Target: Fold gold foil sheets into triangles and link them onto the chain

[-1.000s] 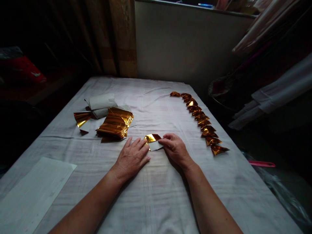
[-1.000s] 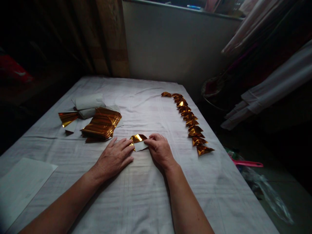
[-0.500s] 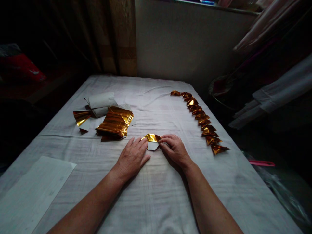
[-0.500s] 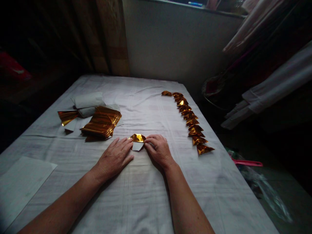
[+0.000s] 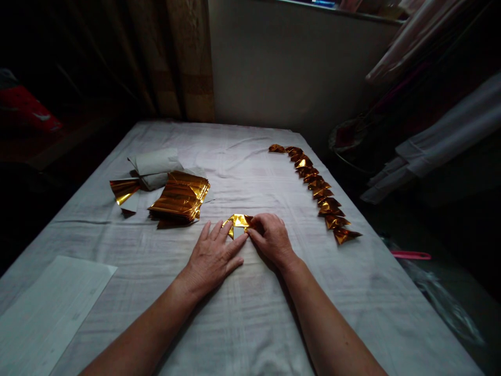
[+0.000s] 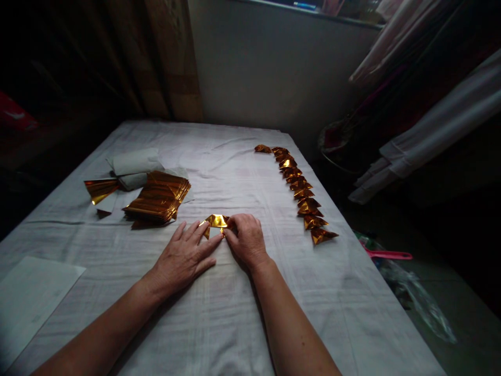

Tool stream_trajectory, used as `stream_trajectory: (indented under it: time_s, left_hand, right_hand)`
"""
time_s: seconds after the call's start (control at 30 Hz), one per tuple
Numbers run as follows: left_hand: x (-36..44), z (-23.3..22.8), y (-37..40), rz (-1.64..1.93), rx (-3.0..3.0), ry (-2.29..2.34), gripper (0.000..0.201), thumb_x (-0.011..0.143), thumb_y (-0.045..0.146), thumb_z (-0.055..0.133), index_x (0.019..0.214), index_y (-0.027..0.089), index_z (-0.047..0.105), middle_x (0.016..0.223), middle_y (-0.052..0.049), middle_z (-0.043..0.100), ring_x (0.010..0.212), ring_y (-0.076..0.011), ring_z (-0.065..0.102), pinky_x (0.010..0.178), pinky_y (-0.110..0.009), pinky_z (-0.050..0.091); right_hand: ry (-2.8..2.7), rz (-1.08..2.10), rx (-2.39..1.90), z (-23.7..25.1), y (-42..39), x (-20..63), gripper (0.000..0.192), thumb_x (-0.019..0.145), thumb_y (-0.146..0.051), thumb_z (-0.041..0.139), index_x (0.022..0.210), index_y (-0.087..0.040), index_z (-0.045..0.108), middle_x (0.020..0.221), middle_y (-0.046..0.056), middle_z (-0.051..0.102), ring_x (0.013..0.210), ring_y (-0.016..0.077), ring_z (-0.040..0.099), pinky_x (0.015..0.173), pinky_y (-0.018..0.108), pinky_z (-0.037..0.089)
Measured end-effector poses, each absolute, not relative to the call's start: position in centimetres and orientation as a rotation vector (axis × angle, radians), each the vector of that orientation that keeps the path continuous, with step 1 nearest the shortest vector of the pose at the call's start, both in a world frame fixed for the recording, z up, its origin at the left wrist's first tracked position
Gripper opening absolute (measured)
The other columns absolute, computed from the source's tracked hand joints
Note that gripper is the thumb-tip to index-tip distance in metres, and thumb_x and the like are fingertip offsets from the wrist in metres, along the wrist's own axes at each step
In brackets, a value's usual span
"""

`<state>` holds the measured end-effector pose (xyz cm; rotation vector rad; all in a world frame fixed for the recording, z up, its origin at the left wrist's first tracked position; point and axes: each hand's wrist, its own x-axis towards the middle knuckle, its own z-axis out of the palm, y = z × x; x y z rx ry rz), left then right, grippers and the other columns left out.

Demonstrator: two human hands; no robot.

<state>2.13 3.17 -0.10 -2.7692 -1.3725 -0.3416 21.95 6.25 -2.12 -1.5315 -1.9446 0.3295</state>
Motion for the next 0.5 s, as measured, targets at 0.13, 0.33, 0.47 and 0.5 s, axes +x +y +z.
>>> stream_trajectory:
  time_s: [0.13, 0.33, 0.47, 0.5]
  left_hand:
    - [2.13, 0.01, 3.13, -0.357, -2.793, -1.385, 0.049, 0.088, 0.049, 0.063, 0.134, 0.035, 0.057, 0.142, -0.014, 0.053, 0.131, -0.0378, 0.047, 0.108, -0.063, 0.033]
    - [2.18, -0.04, 3.09, -0.302, -2.782, -1.397, 0.047, 0.088, 0.050, 0.062, 0.133, 0.036, 0.058, 0.143, -0.014, 0.052, 0.132, -0.0380, 0.047, 0.109, -0.063, 0.032]
    - [2.07, 0.09, 3.12, -0.276, -2.799, -1.397, 0.045, 0.090, 0.052, 0.059, 0.132, 0.039, 0.059, 0.144, -0.012, 0.052, 0.133, -0.0372, 0.046, 0.110, -0.062, 0.031]
    - [2.01, 0.10, 3.14, -0.272, -2.805, -1.395, 0.044, 0.090, 0.052, 0.058, 0.132, 0.040, 0.058, 0.144, -0.012, 0.052, 0.133, -0.0368, 0.046, 0.110, -0.061, 0.031]
  right_hand:
    - [-1.954, 0.358, -1.534, -2.05, 6.18, 22.13, 0.012, 0.079, -0.024, 0.067, 0.090, -0.023, 0.061, 0.092, 0.003, 0.068, 0.090, 0.0215, 0.059, 0.083, 0.035, 0.039]
    - [-1.941, 0.357, -1.547, -2.51, 6.32, 22.18, 0.012, 0.080, -0.021, 0.063, 0.091, -0.021, 0.058, 0.089, 0.003, 0.066, 0.087, 0.0211, 0.059, 0.082, 0.034, 0.039]
    - [-1.903, 0.316, -1.556, -2.96, 6.50, 22.04, 0.008, 0.083, -0.019, 0.058, 0.090, -0.022, 0.058, 0.088, 0.003, 0.067, 0.086, 0.0212, 0.059, 0.082, 0.034, 0.039]
    - [-1.902, 0.307, -1.555, -3.05, 6.54, 22.03, 0.007, 0.084, -0.018, 0.057, 0.090, -0.022, 0.058, 0.088, 0.003, 0.067, 0.086, 0.0212, 0.059, 0.082, 0.034, 0.040]
